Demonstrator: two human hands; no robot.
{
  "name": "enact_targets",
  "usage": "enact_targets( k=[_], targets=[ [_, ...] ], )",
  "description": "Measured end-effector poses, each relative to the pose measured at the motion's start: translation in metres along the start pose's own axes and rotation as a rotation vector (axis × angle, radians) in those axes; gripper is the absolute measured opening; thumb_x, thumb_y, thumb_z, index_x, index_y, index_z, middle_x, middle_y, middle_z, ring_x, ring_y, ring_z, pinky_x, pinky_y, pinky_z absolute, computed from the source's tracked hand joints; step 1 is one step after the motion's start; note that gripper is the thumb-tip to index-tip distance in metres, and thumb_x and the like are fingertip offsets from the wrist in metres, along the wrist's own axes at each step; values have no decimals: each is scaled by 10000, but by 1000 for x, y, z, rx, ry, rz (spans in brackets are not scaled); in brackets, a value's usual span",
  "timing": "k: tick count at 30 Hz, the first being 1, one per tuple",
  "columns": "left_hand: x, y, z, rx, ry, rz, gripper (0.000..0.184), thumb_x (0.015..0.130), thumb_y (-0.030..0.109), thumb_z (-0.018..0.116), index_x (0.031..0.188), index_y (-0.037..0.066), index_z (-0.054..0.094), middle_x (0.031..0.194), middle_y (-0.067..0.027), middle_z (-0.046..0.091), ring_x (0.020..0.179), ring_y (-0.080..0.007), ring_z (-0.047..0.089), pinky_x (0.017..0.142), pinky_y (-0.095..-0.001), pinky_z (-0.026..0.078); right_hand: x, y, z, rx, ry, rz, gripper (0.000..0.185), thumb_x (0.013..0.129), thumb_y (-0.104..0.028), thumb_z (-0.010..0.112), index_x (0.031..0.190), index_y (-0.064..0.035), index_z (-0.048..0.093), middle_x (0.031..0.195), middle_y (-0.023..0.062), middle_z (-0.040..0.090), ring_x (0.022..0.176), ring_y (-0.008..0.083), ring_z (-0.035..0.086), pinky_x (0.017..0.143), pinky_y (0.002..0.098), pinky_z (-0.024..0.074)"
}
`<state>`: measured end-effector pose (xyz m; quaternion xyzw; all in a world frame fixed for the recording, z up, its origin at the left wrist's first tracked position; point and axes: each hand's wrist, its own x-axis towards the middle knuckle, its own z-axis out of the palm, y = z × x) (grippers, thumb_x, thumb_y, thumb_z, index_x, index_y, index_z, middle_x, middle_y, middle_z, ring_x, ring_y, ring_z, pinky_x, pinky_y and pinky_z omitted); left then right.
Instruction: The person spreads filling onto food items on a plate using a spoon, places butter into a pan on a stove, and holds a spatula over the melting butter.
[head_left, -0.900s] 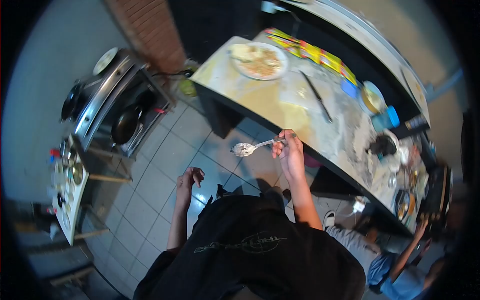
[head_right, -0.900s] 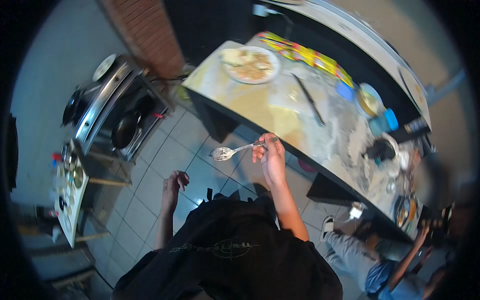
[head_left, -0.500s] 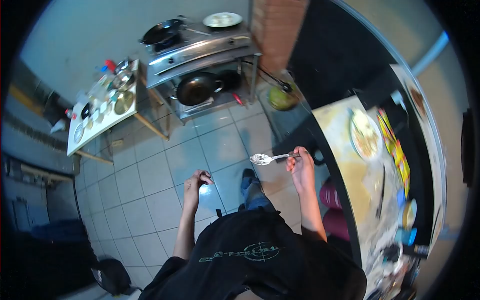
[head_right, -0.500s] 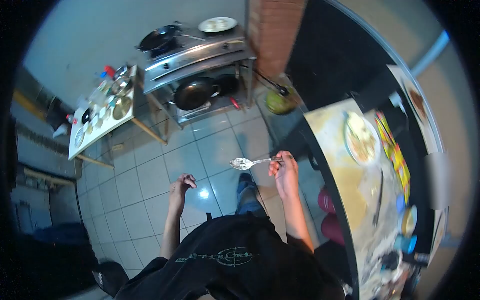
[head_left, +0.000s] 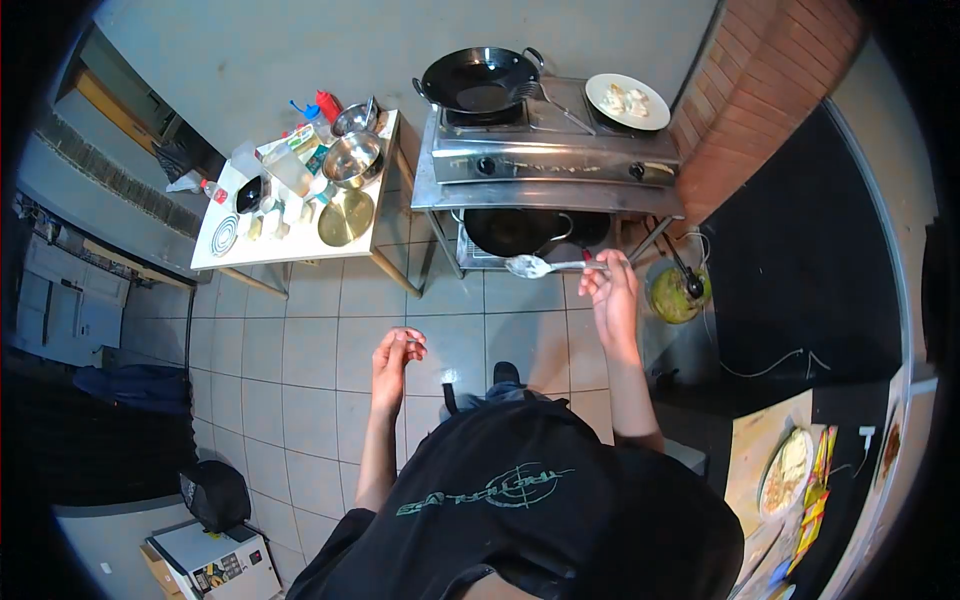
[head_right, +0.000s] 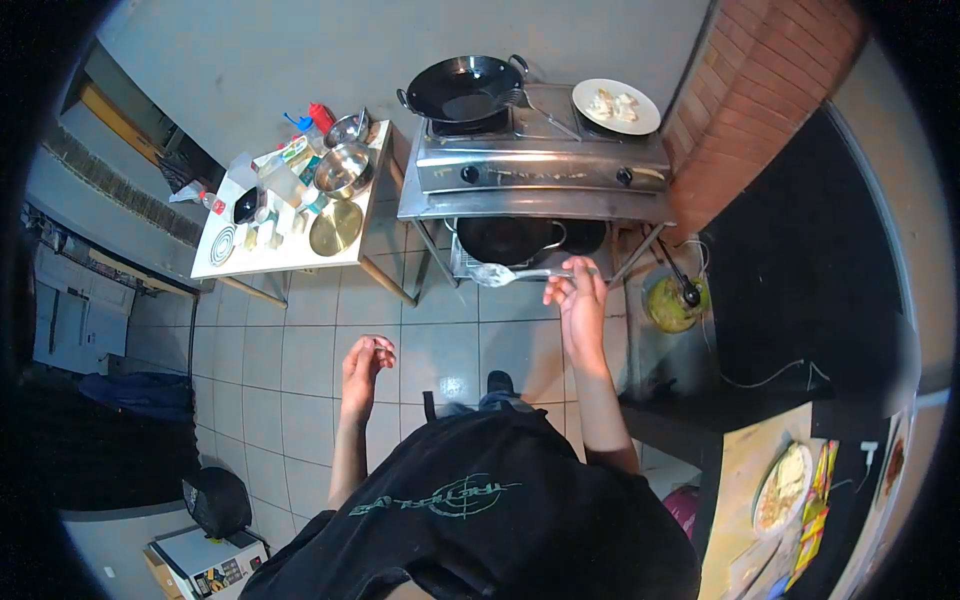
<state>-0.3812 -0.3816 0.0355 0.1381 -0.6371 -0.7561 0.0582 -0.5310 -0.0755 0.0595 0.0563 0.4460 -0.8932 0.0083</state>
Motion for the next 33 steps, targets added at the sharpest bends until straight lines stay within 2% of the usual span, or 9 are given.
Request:
enact_targets(
  k=[4,6,9,13,18,21,24,26,33],
  targets=[
    [61,9,-3,-71,96,31,332,1019,332,453,959,37,594,878,-34,597,764,-110,551,724,-259,434,64,2,44,-6,-119,16,190,1011,-252,476,968,-69,496,812,64,533,732,155,556,605,297,455],
    [96,5,-8,-70,60,11,327,1015,333,462,958,39,594,870,-31,594,762,-111,548,722,-261,431,91,3,60,-1,-149,-10,203,1018,-259,466,970,-64,492,800,70,531,720,157,554,604,295,452],
    [147,5,-3,-93,17,-98,289,1025,270,453,965,29,600,882,-36,598,763,-112,557,734,-255,448,125,7,67,-64,-62,-70,215,1025,-265,454,969,-60,486,786,69,531,686,160,546,593,295,450],
    [225,0,4,-87,-171,-107,280,1024,269,454,986,33,600,908,-40,604,793,-120,573,758,-263,460,167,11,54,-140,57,-137,218,1030,-259,440,963,-56,481,758,72,529,642,163,535,590,296,451],
    [325,20,25,23,-302,-167,273,1025,268,455,970,40,595,908,-36,610,803,-107,570,759,-261,457,214,-1,49,-170,193,-269,206,1027,-241,443,985,-50,504,756,87,547,642,179,560,572,296,461],
    [364,32,37,83,-447,-40,266,1033,243,434,978,28,581,910,-34,608,790,-103,568,748,-259,450,240,-4,45,-210,250,-311,219,1024,-251,455,974,-48,521,772,86,563,651,176,569,567,303,471],
    [386,37,44,60,-406,-61,263,1033,235,433,980,26,583,922,-33,608,790,-107,569,746,-264,449,266,-19,34,-218,264,-368,247,1020,-284,474,969,-51,537,772,71,571,658,162,573,572,301,478],
    [399,30,46,46,-402,-85,265,1030,241,440,981,28,588,935,-36,608,800,-112,571,748,-262,450,283,-42,15,-352,244,-435,252,1019,-290,480,976,-51,545,773,66,577,665,153,576,581,292,480],
    [402,12,85,-33,-175,-131,266,1021,270,462,975,39,585,951,-47,599,816,-123,566,751,-269,457,362,-118,-44,-452,360,-611,291,1018,-305,487,961,-31,569,771,51,588,650,112,569,567,264,477]
  ],
)
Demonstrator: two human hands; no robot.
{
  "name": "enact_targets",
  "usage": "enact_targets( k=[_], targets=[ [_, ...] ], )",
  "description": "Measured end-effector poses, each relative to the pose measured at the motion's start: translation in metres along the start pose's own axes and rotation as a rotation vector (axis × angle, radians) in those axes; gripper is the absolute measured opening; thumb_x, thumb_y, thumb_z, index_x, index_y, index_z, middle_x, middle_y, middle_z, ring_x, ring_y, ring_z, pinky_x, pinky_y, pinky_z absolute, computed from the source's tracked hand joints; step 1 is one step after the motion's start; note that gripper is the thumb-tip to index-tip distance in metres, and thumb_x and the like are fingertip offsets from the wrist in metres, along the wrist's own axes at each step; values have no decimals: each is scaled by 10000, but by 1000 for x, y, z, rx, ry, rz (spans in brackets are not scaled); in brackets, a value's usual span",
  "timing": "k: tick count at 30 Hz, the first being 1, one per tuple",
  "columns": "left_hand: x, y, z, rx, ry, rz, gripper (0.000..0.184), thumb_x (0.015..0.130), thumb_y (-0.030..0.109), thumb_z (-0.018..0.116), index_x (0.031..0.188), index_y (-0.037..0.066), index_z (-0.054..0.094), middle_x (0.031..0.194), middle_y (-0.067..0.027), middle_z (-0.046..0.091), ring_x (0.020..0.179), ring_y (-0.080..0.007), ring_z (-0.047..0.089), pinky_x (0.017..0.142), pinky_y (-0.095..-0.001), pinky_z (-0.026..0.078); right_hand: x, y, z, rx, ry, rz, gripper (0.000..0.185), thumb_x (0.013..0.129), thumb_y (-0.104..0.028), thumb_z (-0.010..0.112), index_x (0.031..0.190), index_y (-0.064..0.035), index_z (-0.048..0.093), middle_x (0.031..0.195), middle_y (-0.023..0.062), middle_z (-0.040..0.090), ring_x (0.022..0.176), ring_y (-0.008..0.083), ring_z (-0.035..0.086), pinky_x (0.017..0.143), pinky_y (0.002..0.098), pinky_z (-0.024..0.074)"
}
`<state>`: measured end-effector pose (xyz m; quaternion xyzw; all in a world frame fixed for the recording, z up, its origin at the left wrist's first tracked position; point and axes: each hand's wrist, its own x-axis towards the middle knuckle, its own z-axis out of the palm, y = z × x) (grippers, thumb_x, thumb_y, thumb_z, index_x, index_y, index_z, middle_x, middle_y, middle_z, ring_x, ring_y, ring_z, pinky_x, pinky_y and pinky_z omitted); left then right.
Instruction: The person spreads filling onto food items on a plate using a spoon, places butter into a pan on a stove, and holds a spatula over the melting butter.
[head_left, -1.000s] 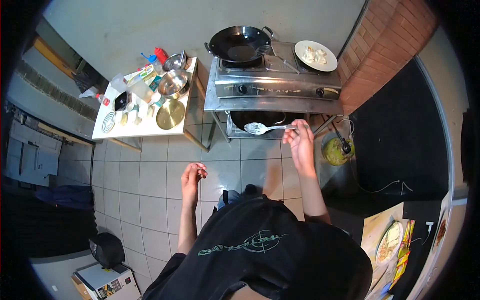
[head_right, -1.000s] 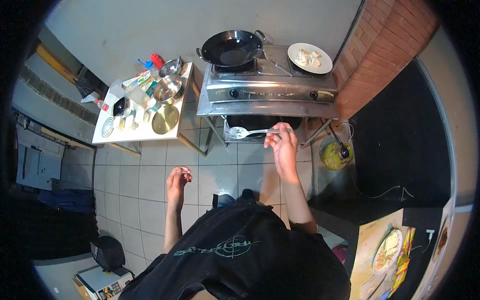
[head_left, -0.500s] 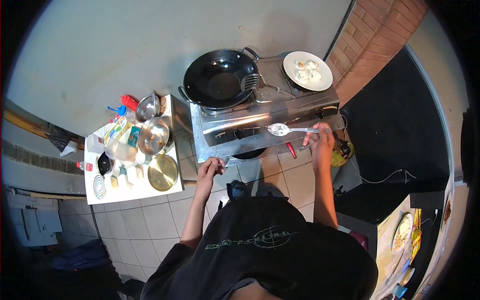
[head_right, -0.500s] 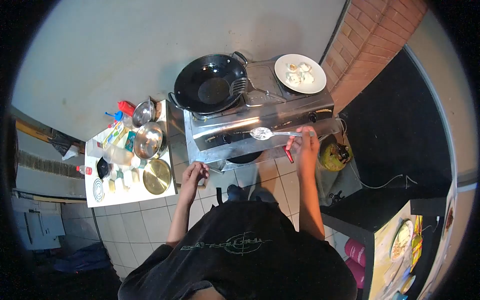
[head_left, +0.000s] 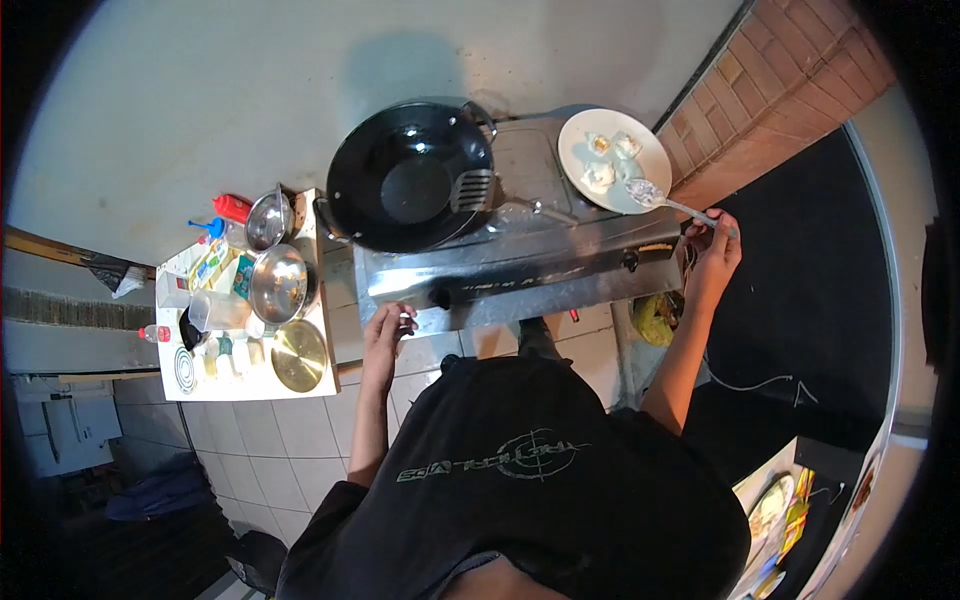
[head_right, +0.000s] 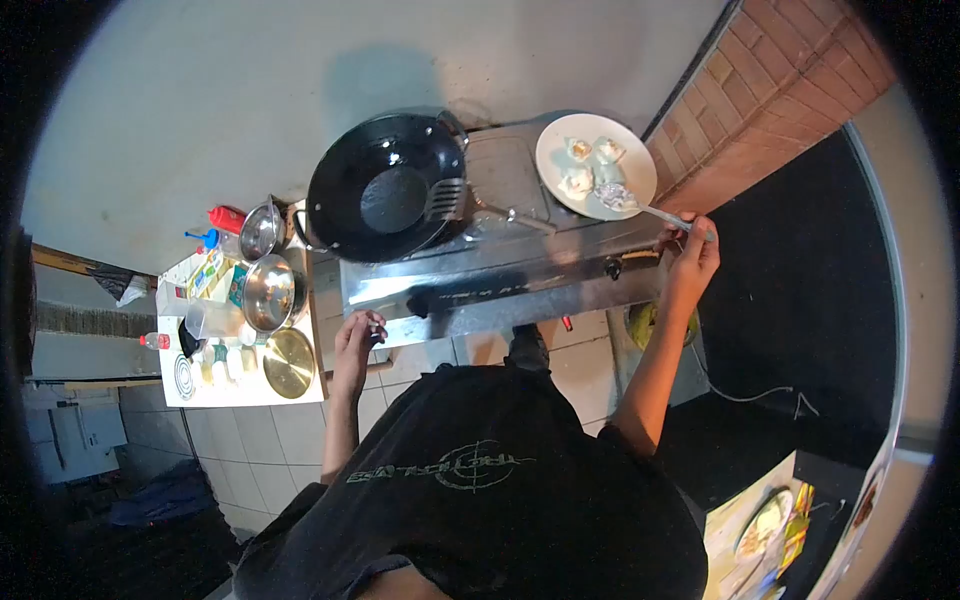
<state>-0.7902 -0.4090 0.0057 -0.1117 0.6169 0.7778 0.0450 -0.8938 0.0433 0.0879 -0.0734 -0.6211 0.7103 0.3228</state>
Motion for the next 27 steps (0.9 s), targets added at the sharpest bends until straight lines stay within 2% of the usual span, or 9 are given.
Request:
enact_targets(
  k=[3,7,14,20,23,27],
  targets=[
    [9,-10,31,0,81,-33,264,1023,267,457,971,38,578,952,-51,599,816,-125,568,750,-270,459,35,13,-3,-95,-34,-39,284,1019,-292,488,994,-23,575,810,57,609,678,104,574,575,257,475],
    [22,-21,74,1,64,-84,274,1020,283,463,985,44,591,964,-49,606,825,-126,576,755,-269,461,74,37,-7,-164,-108,-18,313,1017,-285,490,1020,2,615,851,61,628,741,101,581,603,242,472],
    [26,-25,129,57,151,-126,281,1020,293,472,983,42,591,949,-37,591,843,-124,575,765,-268,455,132,82,-35,-219,-119,4,323,1016,-279,486,1034,8,633,875,65,636,752,105,584,616,240,476],
    [22,-22,147,76,180,-118,264,1024,278,461,978,49,584,976,-36,585,844,-119,567,770,-266,452,156,113,-27,-209,-95,30,319,1012,-306,504,1069,-20,636,878,34,643,737,77,570,624,221,458],
    [18,-23,149,67,216,-125,257,1025,268,456,981,50,585,982,-36,587,843,-120,567,769,-265,452,162,132,-12,-240,-198,31,297,1013,-266,492,1028,-13,646,888,49,645,772,100,581,666,240,463],
    [17,-31,152,65,242,-135,246,1024,247,450,997,43,585,989,-40,599,845,-120,580,768,-262,459,169,142,9,-249,-262,-1,276,1012,-254,501,1022,-20,647,902,17,649,807,100,578,714,249,444]
  ],
)
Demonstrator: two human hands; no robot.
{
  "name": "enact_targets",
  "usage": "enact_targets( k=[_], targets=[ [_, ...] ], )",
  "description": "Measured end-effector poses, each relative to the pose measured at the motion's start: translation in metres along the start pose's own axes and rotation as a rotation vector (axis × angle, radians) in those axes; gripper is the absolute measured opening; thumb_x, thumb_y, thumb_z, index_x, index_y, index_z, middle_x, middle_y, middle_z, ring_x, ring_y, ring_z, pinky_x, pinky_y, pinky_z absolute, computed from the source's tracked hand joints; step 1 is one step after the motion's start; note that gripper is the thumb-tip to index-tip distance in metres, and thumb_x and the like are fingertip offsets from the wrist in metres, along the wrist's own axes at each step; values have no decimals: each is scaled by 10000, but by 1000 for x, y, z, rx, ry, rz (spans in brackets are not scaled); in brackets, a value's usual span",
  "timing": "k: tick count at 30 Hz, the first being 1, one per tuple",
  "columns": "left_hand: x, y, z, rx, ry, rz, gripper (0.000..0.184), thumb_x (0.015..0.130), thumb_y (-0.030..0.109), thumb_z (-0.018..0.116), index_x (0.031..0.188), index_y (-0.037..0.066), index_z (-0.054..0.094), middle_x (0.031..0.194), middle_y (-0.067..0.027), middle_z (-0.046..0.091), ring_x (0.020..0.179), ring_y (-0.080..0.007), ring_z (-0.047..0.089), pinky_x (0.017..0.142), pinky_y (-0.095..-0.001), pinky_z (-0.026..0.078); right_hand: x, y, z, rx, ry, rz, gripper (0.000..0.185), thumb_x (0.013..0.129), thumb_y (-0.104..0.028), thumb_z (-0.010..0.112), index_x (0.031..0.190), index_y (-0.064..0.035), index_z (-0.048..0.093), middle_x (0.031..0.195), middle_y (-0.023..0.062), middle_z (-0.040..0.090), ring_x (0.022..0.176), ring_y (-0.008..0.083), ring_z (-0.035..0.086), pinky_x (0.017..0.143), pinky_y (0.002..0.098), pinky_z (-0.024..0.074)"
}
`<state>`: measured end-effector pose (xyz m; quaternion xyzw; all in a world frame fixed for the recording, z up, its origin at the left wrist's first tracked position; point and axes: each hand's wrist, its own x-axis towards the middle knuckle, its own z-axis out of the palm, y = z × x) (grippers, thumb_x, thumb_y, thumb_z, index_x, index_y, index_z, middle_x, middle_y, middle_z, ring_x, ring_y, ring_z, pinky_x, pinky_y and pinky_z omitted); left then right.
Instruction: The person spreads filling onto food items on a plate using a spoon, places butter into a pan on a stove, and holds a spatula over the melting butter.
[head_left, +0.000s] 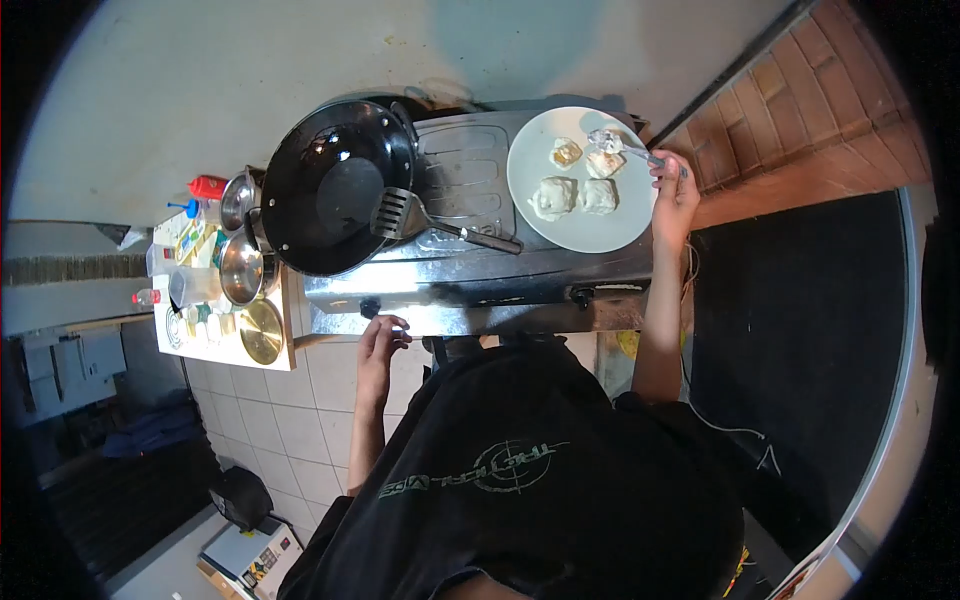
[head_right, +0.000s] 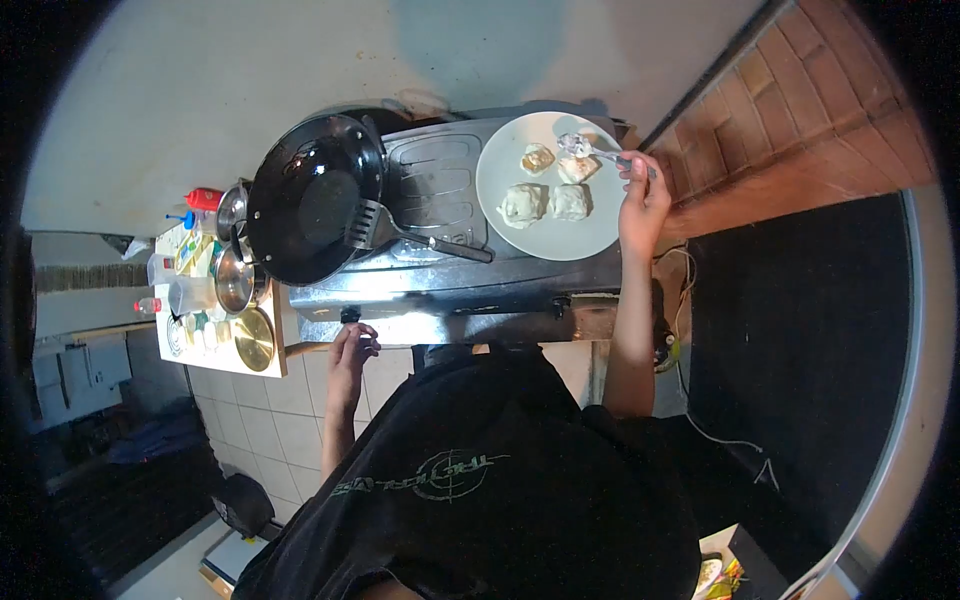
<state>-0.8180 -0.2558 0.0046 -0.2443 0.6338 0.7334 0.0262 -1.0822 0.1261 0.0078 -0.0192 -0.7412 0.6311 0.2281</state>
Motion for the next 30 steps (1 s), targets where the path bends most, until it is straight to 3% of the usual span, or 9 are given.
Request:
enact_targets(
  k=[5,7,10,14,17,22,24,27,30],
  targets=[
    [3,-15,-5,-31,-59,-93,252,1018,266,460,1040,46,581,1006,-51,616,859,-132,601,779,-276,469,-4,-3,15,30,-69,-66,265,1016,-229,491,1030,-13,644,946,22,655,825,96,589,720,242,447],
    [11,-79,-31,1,-162,-231,292,1015,280,461,1104,44,609,1044,-52,646,880,-134,612,791,-281,485,-9,-5,14,46,-69,-97,273,1021,-235,479,1033,-14,638,975,29,658,832,100,598,715,236,449],
    [14,-237,-87,631,-202,-259,393,912,297,577,1186,21,630,1045,-166,694,942,-257,666,840,-362,513,-14,-6,13,43,-42,-54,281,1024,-248,473,1035,-19,634,985,35,658,835,109,607,710,238,453],
    [-7,-316,-78,947,-288,-423,427,871,352,604,1188,68,644,1077,-220,673,1030,-353,646,881,-411,511,-8,-9,13,-1,-58,-49,290,1023,-252,476,1030,-5,628,980,45,659,836,114,608,726,252,465],
    [-21,-249,-38,894,-98,-396,403,868,366,596,1104,50,678,1045,-223,677,1011,-368,646,869,-437,515,6,-1,16,64,-65,-114,273,1018,-227,489,1013,3,636,956,49,661,847,121,614,769,269,477],
    [-20,-271,-56,989,-148,-407,338,870,284,608,1088,38,685,967,-184,705,929,-341,676,827,-419,528,22,-18,25,-65,-87,-141,242,1008,-188,502,996,7,645,921,69,669,887,154,642,805,289,488],
    [-23,-291,-75,166,-143,-781,335,885,229,603,1147,28,658,990,-145,709,937,-265,668,850,-375,512,26,-19,26,-141,-172,-193,262,1017,-205,488,1009,6,642,936,43,657,881,122,600,815,260,465],
    [-52,-237,-53,334,-190,-532,285,936,207,568,1101,-11,647,964,-171,687,843,-258,644,757,-362,511,38,-6,29,-259,-185,-225,245,1011,-196,493,1001,-3,643,891,54,666,857,121,608,797,266,472],
    [-52,-213,-46,474,-195,-528,292,932,211,571,1107,-11,645,977,-170,685,859,-257,641,769,-361,507,46,-9,33,-321,-210,-268,243,1008,-200,493,998,-7,640,872,75,668,823,144,623,768,281,481]
  ],
)
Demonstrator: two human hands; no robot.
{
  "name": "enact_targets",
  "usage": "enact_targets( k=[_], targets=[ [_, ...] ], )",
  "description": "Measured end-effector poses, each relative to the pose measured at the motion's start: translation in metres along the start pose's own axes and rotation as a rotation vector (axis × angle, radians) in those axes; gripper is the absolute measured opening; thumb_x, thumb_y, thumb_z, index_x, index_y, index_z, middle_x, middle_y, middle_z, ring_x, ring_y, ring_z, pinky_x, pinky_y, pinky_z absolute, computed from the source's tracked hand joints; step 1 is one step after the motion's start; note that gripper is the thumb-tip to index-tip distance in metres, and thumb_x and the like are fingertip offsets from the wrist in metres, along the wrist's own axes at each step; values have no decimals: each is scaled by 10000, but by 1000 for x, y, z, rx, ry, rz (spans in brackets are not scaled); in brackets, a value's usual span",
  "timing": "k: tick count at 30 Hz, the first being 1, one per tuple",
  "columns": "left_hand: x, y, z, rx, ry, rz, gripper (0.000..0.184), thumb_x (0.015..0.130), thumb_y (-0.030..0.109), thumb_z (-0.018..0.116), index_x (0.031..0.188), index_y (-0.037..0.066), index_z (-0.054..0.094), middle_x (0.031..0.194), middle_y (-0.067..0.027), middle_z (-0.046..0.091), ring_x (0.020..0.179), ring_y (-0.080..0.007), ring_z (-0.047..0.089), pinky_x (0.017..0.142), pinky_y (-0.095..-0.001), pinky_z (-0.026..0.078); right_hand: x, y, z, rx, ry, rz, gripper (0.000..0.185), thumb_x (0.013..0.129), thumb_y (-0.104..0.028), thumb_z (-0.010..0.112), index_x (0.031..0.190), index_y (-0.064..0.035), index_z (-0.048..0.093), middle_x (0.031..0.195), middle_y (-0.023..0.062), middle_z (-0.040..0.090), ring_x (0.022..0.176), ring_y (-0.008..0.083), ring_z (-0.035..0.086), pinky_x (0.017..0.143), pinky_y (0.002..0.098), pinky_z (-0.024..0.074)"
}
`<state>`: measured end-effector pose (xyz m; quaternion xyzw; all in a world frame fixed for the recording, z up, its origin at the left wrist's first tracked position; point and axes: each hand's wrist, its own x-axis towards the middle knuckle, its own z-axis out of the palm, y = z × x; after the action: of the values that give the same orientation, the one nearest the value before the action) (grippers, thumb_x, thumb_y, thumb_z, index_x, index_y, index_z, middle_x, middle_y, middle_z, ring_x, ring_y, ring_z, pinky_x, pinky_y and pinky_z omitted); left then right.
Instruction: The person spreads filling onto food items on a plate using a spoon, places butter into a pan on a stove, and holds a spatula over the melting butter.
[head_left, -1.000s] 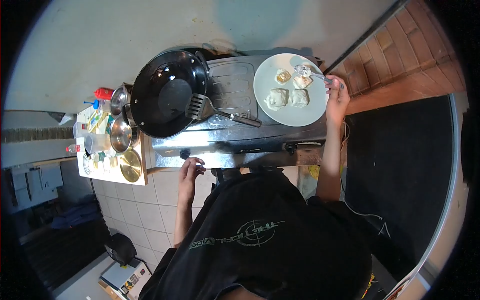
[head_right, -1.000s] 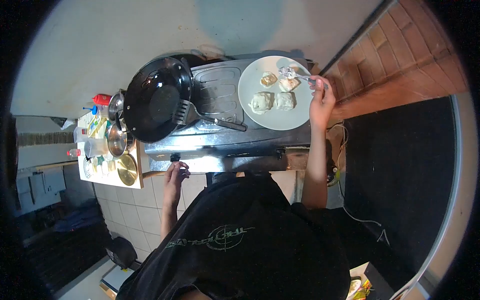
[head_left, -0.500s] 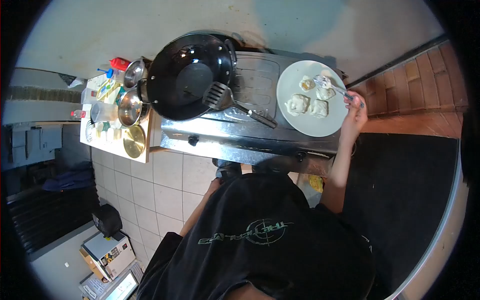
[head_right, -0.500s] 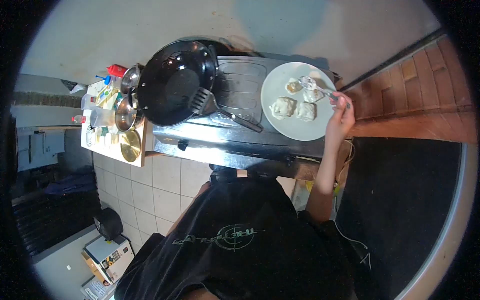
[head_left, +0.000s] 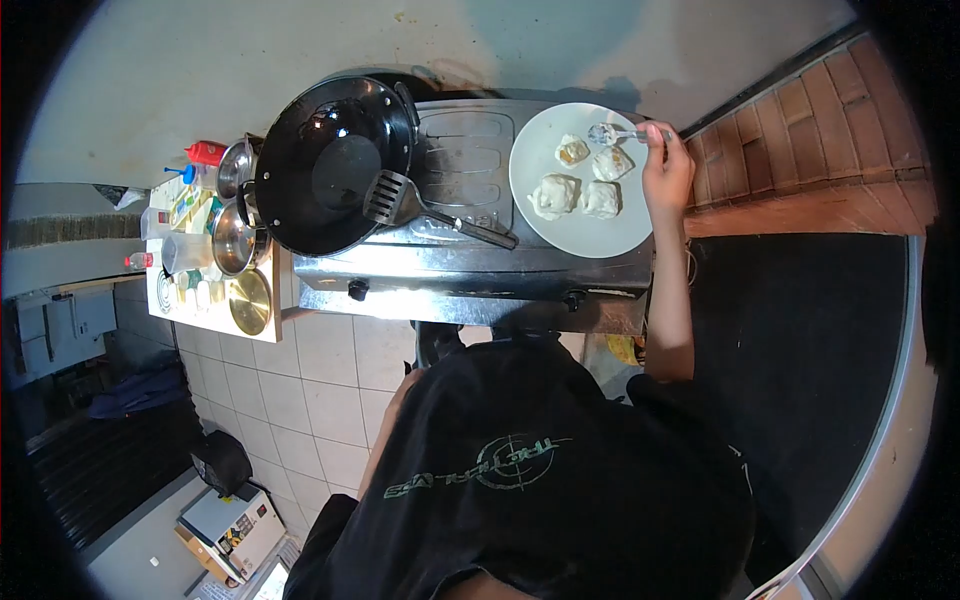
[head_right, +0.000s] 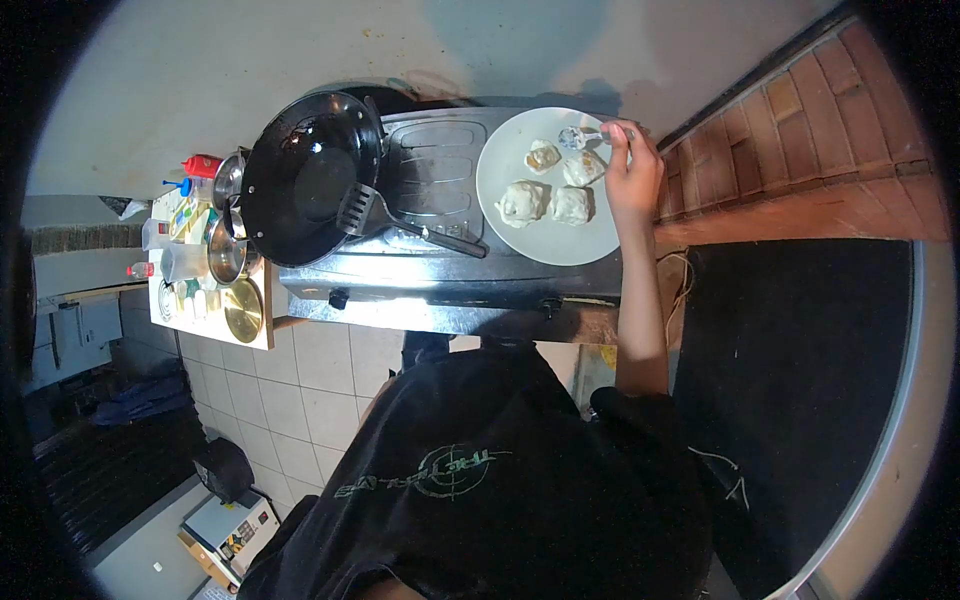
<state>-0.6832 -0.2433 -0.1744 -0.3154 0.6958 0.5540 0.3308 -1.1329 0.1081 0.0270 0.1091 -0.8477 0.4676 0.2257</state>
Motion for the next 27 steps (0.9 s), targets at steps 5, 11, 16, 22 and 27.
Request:
enact_targets(
  k=[5,11,16,22,27],
  targets=[
    [13,3,-4,78,9,-31,304,927,217,577,1118,-11,640,997,-168,682,885,-254,637,787,-358,501,10,-9,3,-49,-39,-19,216,975,-195,519,947,-12,631,876,157,668,819,356,638,726,383,492],
    [36,5,-16,143,-7,-4,319,921,225,584,1131,-11,634,1021,-166,679,917,-251,632,810,-355,494,4,-14,5,-38,-57,22,209,970,-184,512,936,-14,629,874,167,658,828,370,629,727,401,485],
    [31,8,-22,170,-4,-8,333,915,231,590,1141,-11,629,1042,-164,676,943,-249,627,829,-353,488,-3,-22,4,-61,-52,36,217,971,-188,505,925,-11,623,873,168,661,825,372,631,719,408,481],
    [23,11,-25,176,-6,-17,350,909,238,597,1154,-10,624,1066,-162,673,974,-246,622,852,-350,481,-1,-11,9,0,-18,129,255,992,-226,483,925,-23,621,862,167,665,796,373,630,713,408,478],
    [17,10,-23,156,4,-26,365,904,244,603,1164,-10,619,1086,-160,670,1001,-244,618,870,-347,475,1,-7,9,-58,-35,188,297,1009,-269,454,911,-39,615,817,165,661,742,342,638,693,388,478]
  ],
)
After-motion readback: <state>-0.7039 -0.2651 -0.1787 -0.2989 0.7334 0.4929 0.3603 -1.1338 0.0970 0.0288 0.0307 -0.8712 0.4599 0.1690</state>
